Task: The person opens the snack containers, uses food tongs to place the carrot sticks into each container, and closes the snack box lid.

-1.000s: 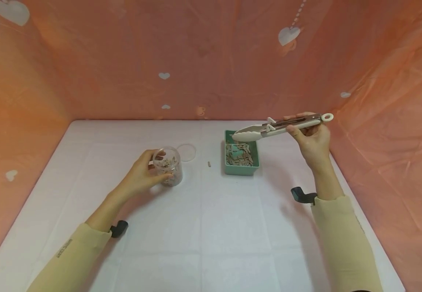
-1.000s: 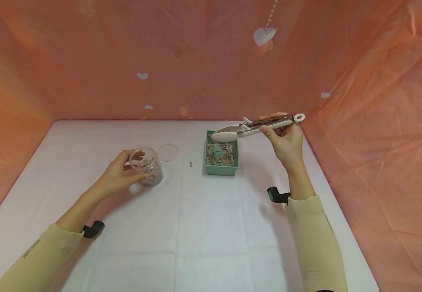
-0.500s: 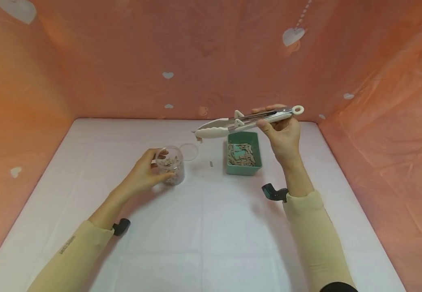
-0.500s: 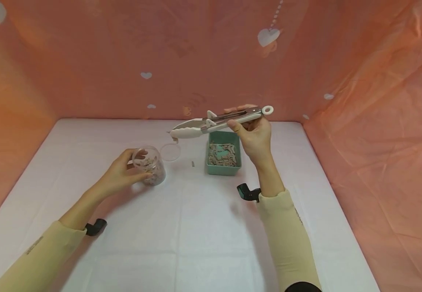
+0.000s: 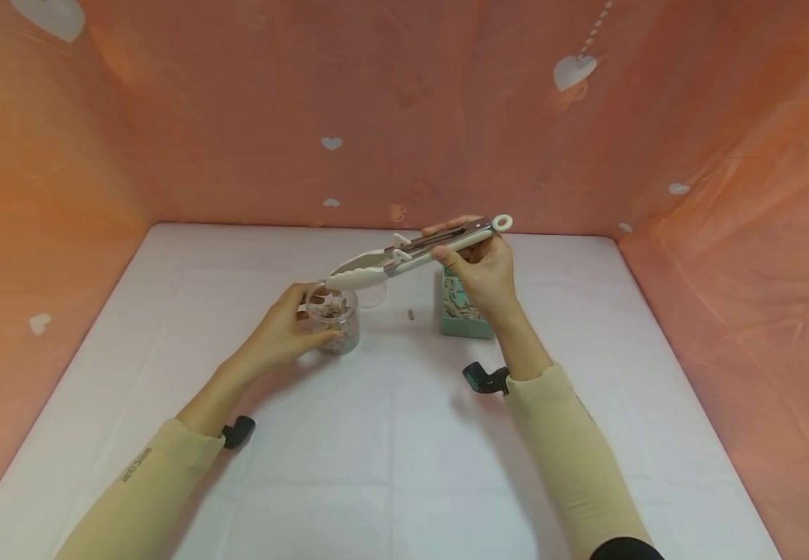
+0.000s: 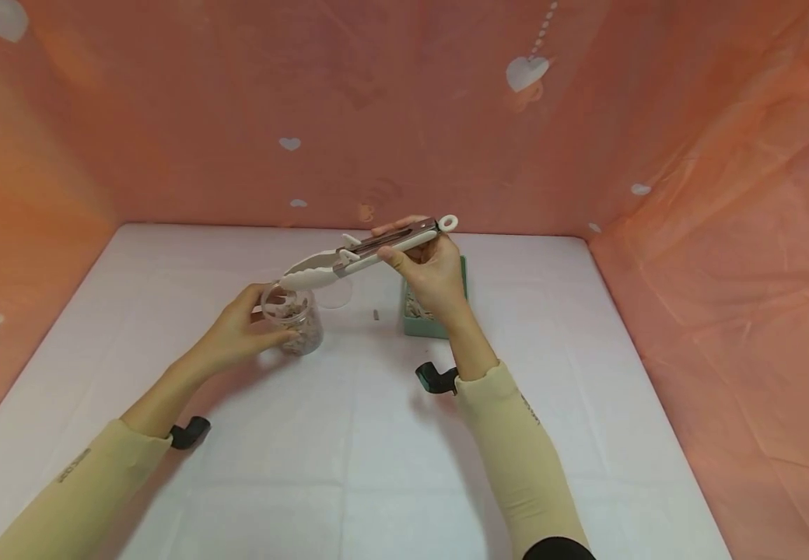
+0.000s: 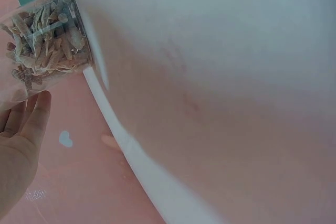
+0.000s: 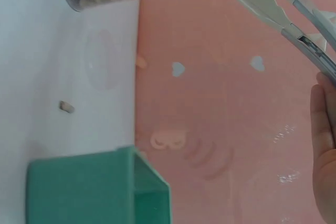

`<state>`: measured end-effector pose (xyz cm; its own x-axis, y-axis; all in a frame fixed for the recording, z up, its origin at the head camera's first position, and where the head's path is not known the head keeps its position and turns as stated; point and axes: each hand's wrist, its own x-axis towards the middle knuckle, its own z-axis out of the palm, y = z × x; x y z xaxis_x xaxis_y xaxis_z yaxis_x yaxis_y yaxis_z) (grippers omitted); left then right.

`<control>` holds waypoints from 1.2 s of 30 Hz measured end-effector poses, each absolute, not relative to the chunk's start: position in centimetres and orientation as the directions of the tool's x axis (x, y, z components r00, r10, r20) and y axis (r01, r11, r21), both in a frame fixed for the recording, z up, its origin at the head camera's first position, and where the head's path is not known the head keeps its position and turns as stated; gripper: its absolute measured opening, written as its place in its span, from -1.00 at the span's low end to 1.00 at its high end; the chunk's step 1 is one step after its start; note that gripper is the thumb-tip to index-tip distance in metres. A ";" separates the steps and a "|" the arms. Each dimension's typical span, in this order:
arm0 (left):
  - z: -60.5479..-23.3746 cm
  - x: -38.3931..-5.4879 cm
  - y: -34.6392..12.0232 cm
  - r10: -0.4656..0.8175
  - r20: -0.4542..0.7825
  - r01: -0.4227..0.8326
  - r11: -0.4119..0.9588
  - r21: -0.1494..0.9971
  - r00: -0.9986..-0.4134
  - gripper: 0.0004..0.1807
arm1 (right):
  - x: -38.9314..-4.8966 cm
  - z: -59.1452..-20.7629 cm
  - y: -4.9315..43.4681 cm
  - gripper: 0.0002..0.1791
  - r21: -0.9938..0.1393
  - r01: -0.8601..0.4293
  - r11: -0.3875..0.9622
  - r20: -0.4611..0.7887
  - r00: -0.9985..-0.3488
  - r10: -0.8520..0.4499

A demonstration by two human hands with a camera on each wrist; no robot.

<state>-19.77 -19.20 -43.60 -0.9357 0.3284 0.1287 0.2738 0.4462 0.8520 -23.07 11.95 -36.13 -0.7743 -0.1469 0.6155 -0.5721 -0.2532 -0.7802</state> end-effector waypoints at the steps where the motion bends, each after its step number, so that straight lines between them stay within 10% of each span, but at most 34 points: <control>1: -43.6 -19.8 -19.2 0.327 0.128 0.272 0.446 0.853 -0.936 -0.19 | -23.0 -36.3 11.8 -0.47 -0.786 -0.564 -0.254 0.609 -0.778 -0.154; 19: -43.6 -19.8 -19.1 0.323 0.096 0.247 0.468 0.849 -0.942 -0.17 | -22.6 -37.7 11.2 -0.30 -0.818 -0.508 -0.268 0.562 -0.806 -0.187; 36: -43.8 -20.0 -19.2 0.326 0.105 0.256 0.465 0.847 -0.940 -0.18 | -21.9 -35.4 16.5 -0.39 -0.771 -0.580 -0.261 0.562 -0.814 0.147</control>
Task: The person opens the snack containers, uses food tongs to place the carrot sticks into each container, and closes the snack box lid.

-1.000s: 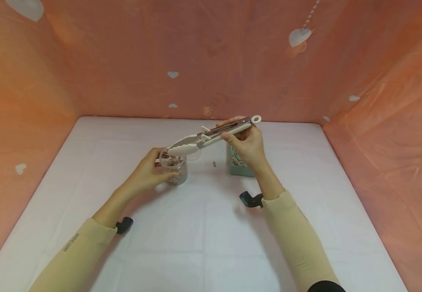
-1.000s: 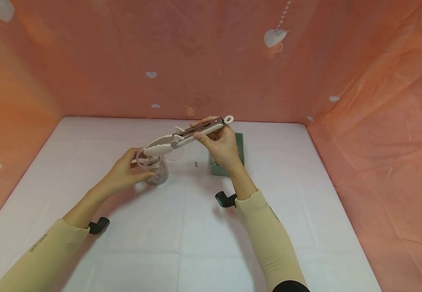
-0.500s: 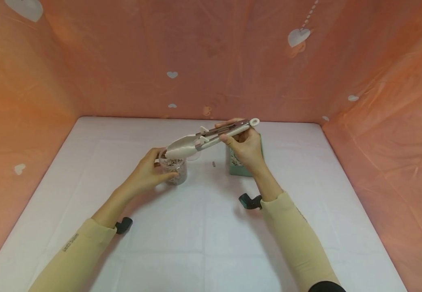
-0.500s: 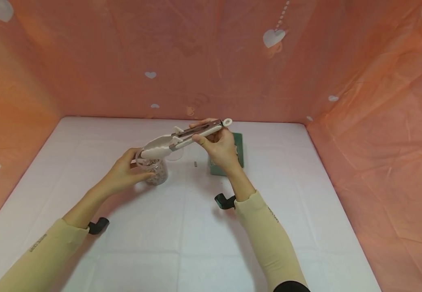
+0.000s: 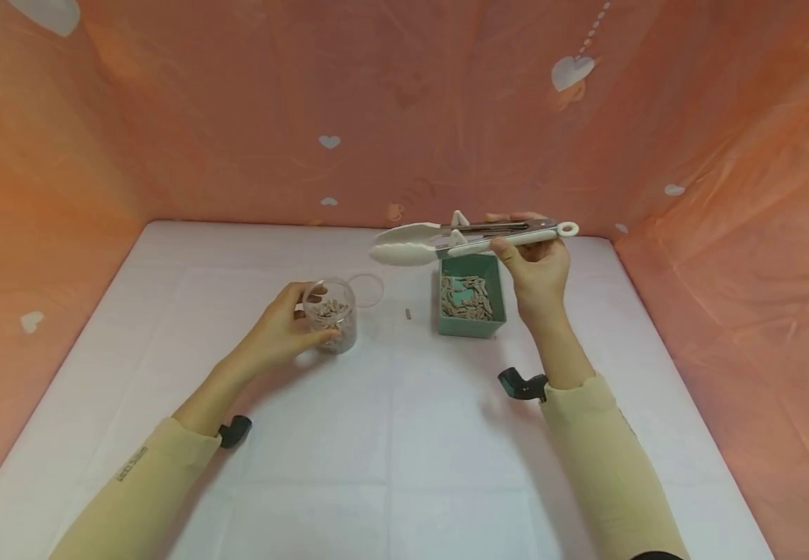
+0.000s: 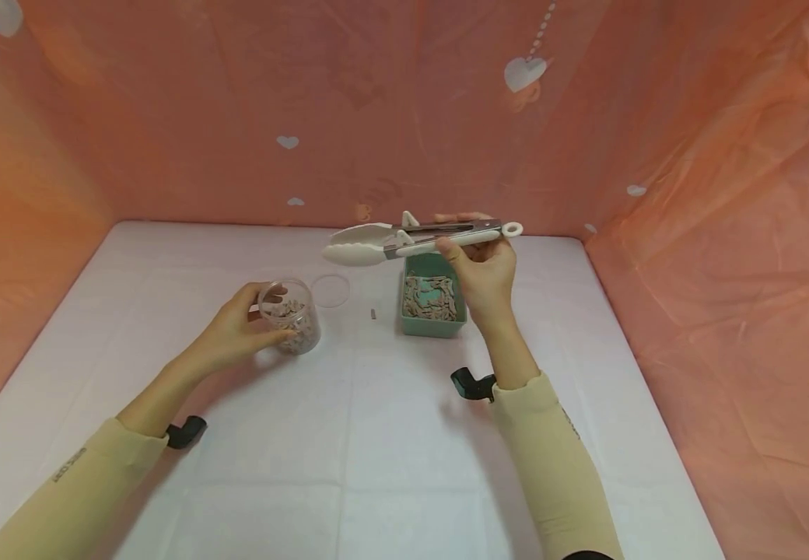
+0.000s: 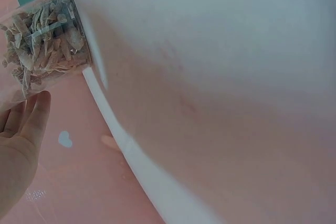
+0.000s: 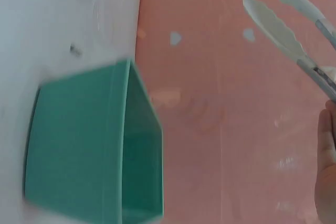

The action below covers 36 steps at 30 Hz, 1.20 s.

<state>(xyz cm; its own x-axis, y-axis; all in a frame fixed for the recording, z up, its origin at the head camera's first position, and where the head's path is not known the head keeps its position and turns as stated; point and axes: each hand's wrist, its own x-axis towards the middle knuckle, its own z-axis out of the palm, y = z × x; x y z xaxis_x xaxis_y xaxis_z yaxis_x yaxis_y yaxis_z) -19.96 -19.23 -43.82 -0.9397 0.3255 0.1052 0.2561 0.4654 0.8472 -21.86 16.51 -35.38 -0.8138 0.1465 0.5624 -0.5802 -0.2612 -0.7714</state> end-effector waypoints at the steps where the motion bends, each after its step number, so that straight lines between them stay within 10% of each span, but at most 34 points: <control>1: -43.8 -20.0 -19.2 0.324 0.100 0.251 0.467 0.848 -0.941 -0.18 | -21.8 -35.4 17.1 -0.39 -0.766 -0.587 -0.261 0.563 -0.809 0.168; 18: -43.5 -19.7 -19.2 0.322 0.069 0.226 0.481 0.847 -0.944 -0.15 | -20.5 -37.8 25.9 -0.53 -0.708 -0.657 -0.259 0.456 -0.705 0.543; 36: -43.7 -19.7 -19.3 0.330 0.087 0.242 0.466 0.851 -0.940 -0.15 | -19.0 -41.9 30.4 -0.43 -0.871 -0.485 -0.074 0.338 -0.702 0.627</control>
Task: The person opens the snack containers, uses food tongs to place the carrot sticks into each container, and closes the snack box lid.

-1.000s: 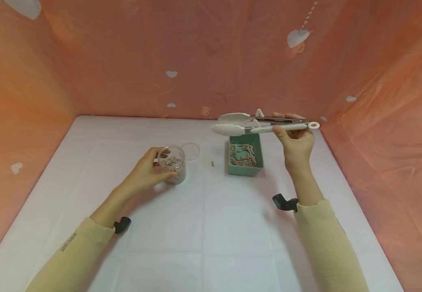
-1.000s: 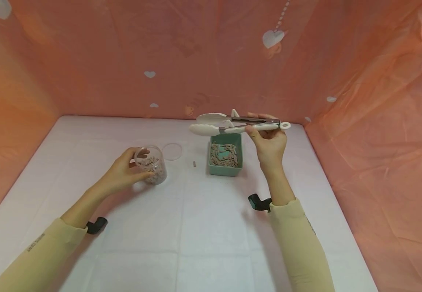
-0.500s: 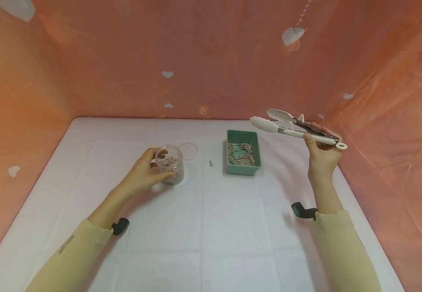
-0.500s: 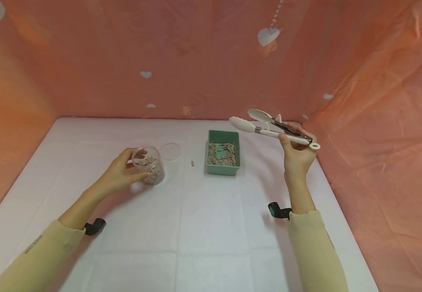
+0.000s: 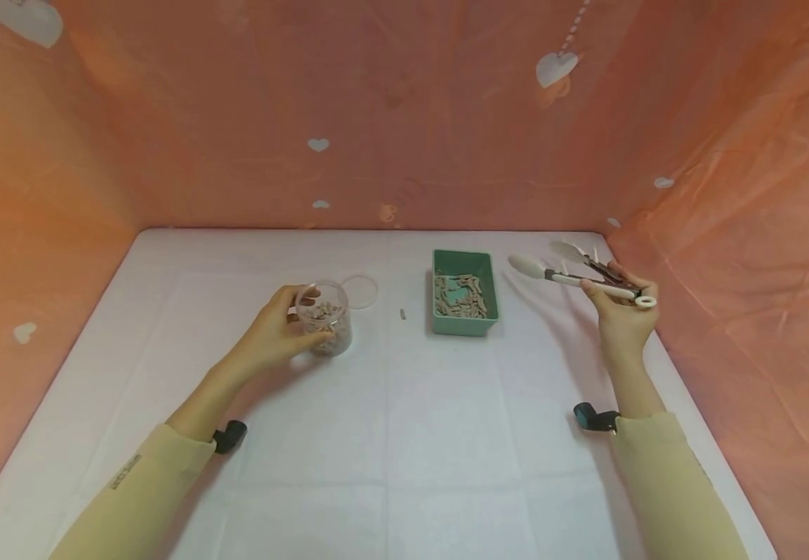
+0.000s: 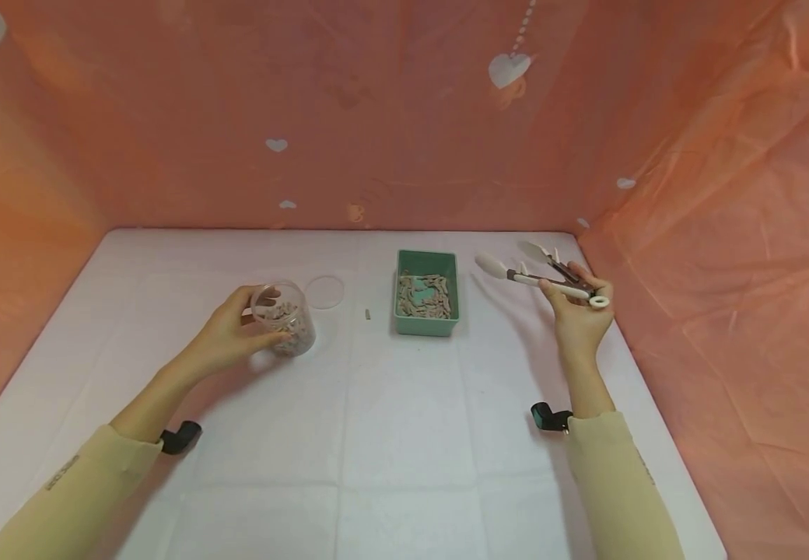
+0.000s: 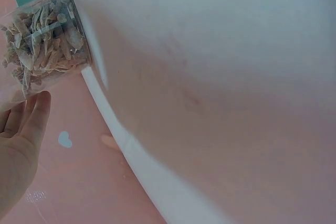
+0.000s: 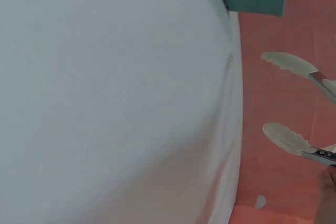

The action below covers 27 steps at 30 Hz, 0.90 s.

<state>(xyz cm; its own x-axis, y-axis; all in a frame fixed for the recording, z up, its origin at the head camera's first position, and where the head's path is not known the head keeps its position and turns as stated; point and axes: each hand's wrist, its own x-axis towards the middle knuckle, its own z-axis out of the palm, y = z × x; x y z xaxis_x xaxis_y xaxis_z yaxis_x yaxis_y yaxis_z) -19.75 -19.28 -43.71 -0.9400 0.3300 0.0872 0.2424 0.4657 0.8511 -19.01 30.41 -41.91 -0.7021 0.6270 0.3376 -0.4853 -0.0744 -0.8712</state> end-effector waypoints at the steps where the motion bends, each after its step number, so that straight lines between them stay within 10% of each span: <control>1: -43.7 -19.8 -19.3 0.329 0.087 0.242 0.468 0.850 -0.940 -0.15 | -19.0 -42.0 30.5 -0.43 -0.880 -0.471 -0.067 0.331 -0.707 0.625; 14: -43.8 -19.8 -19.3 0.329 0.083 0.240 0.474 0.847 -0.941 -0.14 | -18.2 -43.2 32.4 -0.47 -0.958 -0.284 0.027 0.235 -0.732 0.639; 27: -43.9 -19.8 -19.3 0.327 0.080 0.239 0.481 0.843 -0.942 -0.13 | -14.8 -43.7 34.9 -0.42 -0.908 0.122 0.400 0.157 -0.787 0.596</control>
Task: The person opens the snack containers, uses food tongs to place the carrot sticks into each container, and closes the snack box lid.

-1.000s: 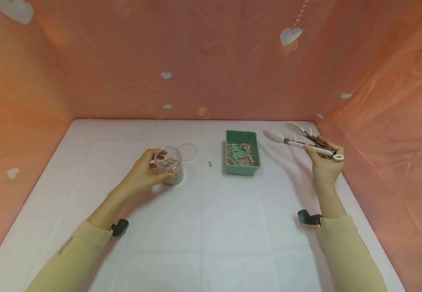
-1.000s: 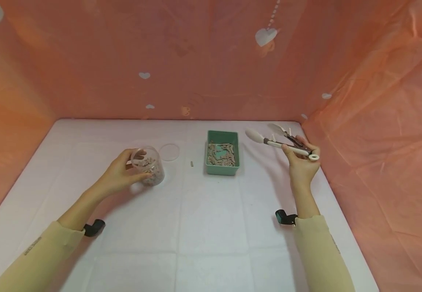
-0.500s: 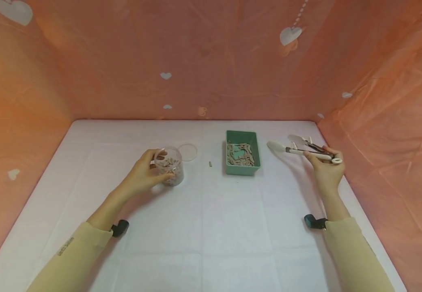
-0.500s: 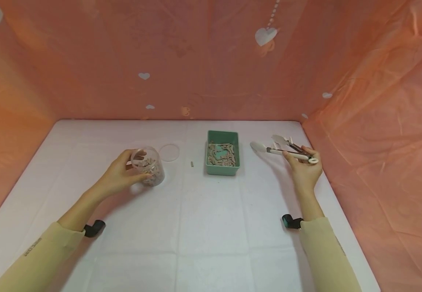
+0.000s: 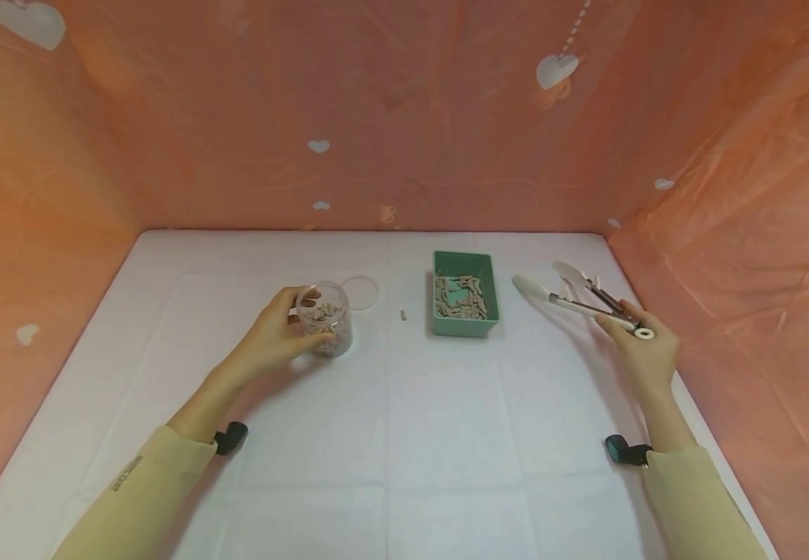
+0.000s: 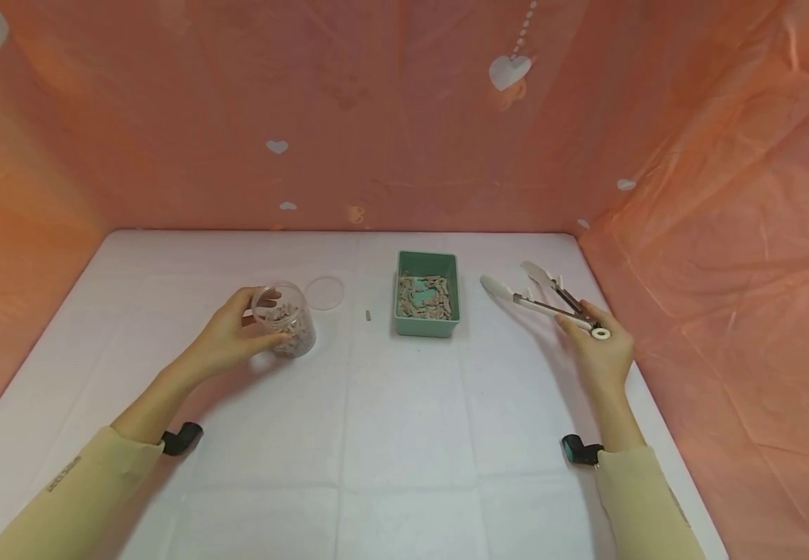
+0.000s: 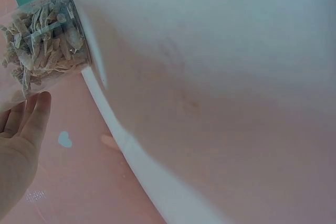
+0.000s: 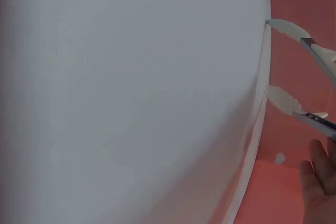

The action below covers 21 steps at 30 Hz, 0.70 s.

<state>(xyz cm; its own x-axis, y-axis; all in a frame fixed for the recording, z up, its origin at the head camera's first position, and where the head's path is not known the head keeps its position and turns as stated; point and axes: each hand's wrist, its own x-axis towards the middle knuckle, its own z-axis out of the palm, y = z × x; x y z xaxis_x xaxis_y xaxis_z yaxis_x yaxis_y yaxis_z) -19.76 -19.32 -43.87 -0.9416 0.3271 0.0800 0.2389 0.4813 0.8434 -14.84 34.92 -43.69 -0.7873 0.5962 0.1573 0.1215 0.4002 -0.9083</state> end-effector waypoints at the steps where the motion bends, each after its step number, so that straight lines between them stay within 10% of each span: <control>1: -43.9 -19.8 -19.3 0.328 0.083 0.242 0.481 0.843 -0.941 -0.13 | -14.6 -43.8 35.0 -0.43 -0.895 0.142 0.423 0.154 -0.791 0.592; 21: -43.8 -19.8 -19.2 0.322 0.095 0.248 0.477 0.843 -0.942 -0.18 | -13.2 -44.0 35.9 -0.24 -0.552 0.155 0.819 0.100 -0.963 0.249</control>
